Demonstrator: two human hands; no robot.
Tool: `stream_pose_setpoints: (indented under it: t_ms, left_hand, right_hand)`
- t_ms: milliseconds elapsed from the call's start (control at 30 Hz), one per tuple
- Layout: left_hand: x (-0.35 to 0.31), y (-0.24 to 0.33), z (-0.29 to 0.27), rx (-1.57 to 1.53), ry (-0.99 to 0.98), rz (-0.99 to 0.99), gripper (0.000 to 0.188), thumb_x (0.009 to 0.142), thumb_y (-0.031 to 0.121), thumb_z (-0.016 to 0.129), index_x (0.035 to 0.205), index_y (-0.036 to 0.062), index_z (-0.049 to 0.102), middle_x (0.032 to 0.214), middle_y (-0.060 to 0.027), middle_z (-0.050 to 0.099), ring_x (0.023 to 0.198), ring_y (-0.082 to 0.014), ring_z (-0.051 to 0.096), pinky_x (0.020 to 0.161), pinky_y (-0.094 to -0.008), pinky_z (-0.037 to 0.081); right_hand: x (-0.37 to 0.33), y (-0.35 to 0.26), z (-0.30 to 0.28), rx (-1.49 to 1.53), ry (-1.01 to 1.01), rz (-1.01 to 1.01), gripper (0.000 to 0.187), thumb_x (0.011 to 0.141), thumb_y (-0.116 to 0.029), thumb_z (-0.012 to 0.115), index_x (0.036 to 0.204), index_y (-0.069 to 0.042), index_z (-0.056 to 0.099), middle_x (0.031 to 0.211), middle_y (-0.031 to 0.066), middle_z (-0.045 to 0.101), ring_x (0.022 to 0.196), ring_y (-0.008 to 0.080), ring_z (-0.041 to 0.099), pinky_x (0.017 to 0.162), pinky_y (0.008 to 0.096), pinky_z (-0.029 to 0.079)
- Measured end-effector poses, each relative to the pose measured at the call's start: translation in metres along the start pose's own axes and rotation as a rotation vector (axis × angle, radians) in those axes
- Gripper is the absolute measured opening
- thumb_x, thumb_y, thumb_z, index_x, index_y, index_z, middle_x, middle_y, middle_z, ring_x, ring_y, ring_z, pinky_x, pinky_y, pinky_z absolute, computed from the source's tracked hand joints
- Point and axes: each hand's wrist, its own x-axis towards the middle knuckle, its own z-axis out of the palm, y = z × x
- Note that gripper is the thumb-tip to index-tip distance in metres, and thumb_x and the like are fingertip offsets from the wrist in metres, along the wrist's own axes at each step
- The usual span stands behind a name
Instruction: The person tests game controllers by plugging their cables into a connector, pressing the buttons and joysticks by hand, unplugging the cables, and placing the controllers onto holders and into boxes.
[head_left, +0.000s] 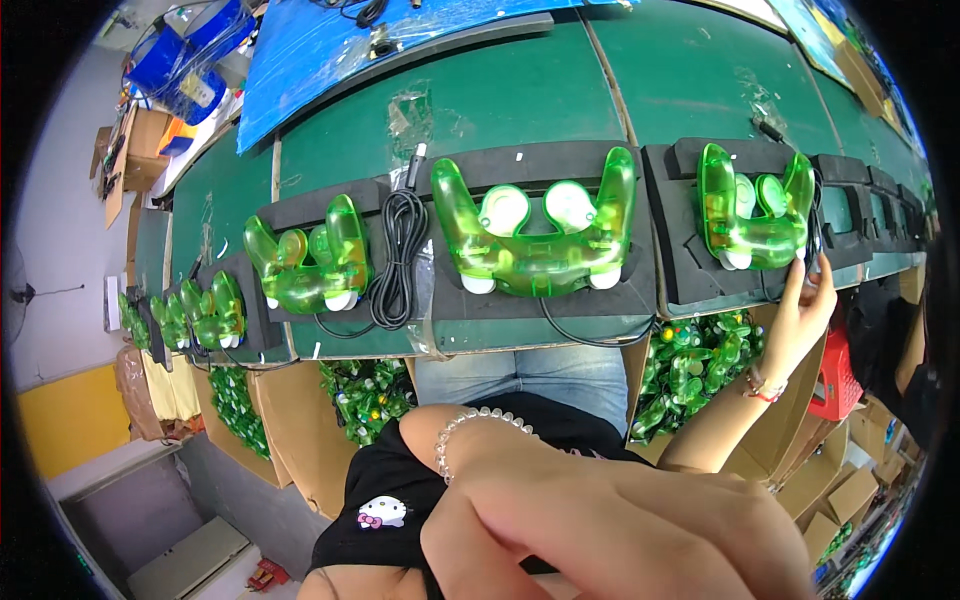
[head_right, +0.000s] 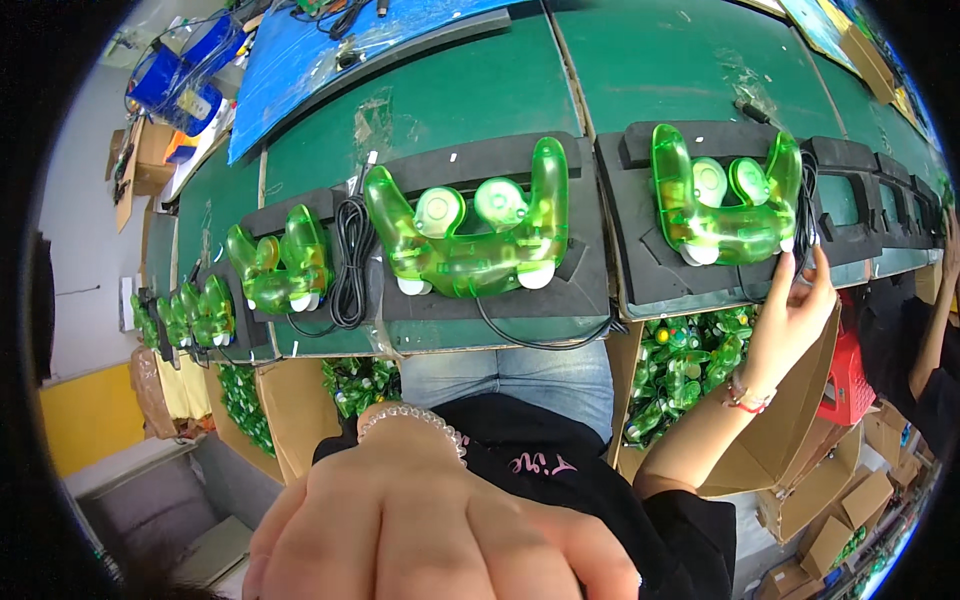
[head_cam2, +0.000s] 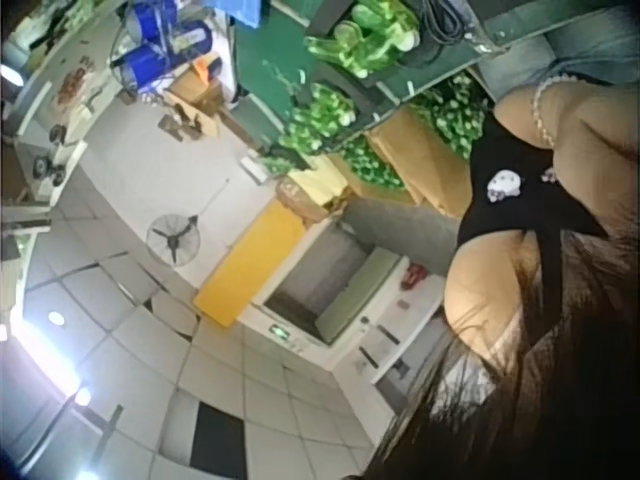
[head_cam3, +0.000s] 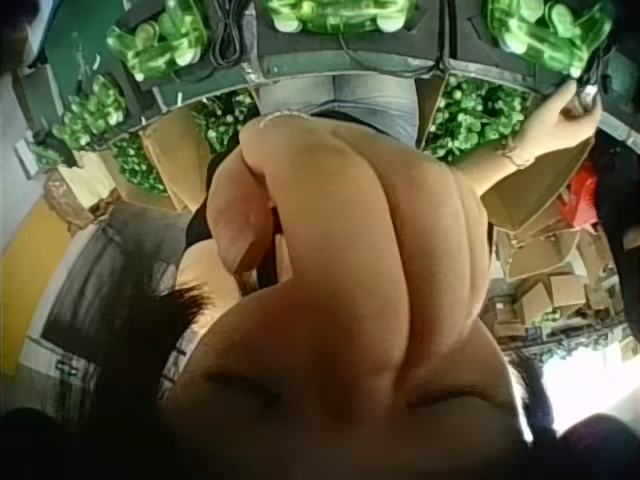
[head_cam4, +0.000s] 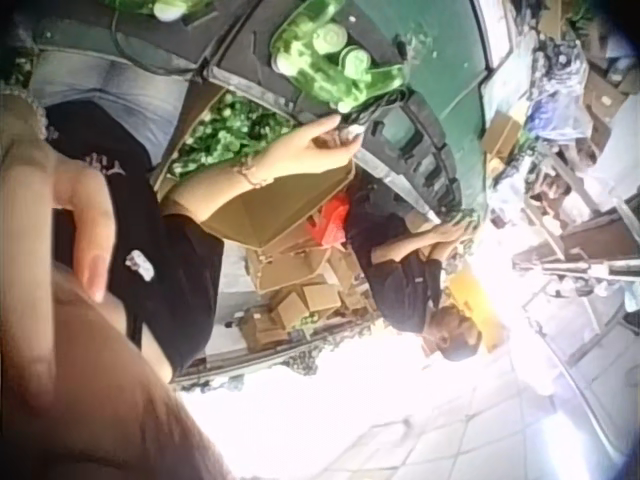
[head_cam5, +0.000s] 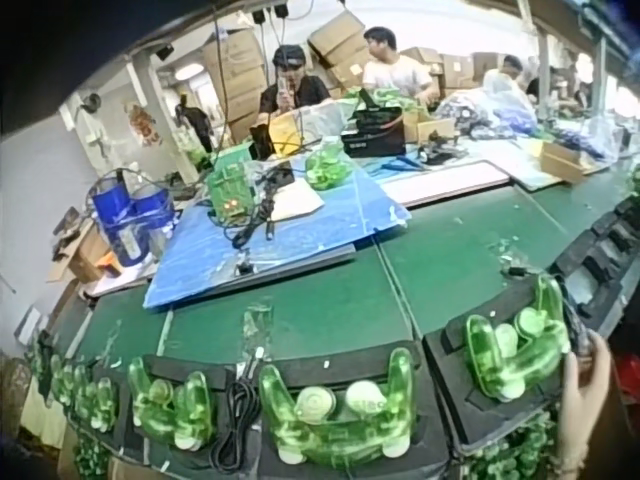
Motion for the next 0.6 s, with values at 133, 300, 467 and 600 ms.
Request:
stream_pose_setpoints:
  t_ms: [133, 300, 467, 600]
  left_hand:
    - [0.007, 0.003, -0.019, -0.035, -0.058, -0.045, 0.032, 0.082, 0.017, 0.05, 0.111, 0.0029, 0.051, 0.093, -0.0078, 0.053, 0.091, -0.0212, 0.048, 0.085, -0.0368, 0.035]
    - [0.011, 0.004, -0.026, 0.02, -0.128, -0.076, 0.033, 0.081, 0.015, 0.051, 0.111, 0.0027, 0.052, 0.094, -0.008, 0.052, 0.094, -0.0219, 0.048, 0.089, -0.038, 0.034]
    - [0.013, -0.045, -0.041, 1.648, -0.409, -0.136, 0.061, 0.076, 0.035, 0.06, 0.126, 0.0051, 0.043, 0.132, -0.0196, 0.036, 0.128, -0.0307, 0.026, 0.104, -0.055, 0.016]
    - [0.01, -0.066, -0.058, 1.797, -0.352, -0.037, 0.054, 0.074, 0.031, 0.063, 0.121, 0.0091, 0.048, 0.124, -0.0094, 0.042, 0.126, -0.0262, 0.029, 0.1, -0.055, 0.021]
  right_hand:
    - [0.017, 0.003, -0.012, -0.031, -0.125, -0.032, 0.031, 0.086, -0.017, 0.06, 0.111, 0.0, 0.057, 0.077, 0.0027, 0.05, 0.067, 0.0096, 0.044, 0.064, 0.0232, 0.04]
    - [0.006, 0.024, -0.026, 0.569, -0.183, 0.218, 0.022, 0.092, -0.018, 0.049, 0.097, 0.002, 0.058, 0.084, -0.001, 0.056, 0.077, 0.0057, 0.046, 0.072, 0.0211, 0.037]
    - [0.008, 0.022, -0.058, 1.642, -0.173, 0.077, 0.038, 0.093, -0.024, 0.04, 0.121, 0.0, 0.046, 0.138, 0.0214, 0.03, 0.123, 0.0309, 0.038, 0.101, 0.0429, 0.031]
    - [0.015, 0.006, -0.08, 2.019, -0.243, -0.009, 0.068, 0.073, -0.014, 0.064, 0.128, 0.007, 0.03, 0.138, 0.0191, 0.023, 0.096, 0.0214, 0.044, 0.09, 0.0349, 0.034]
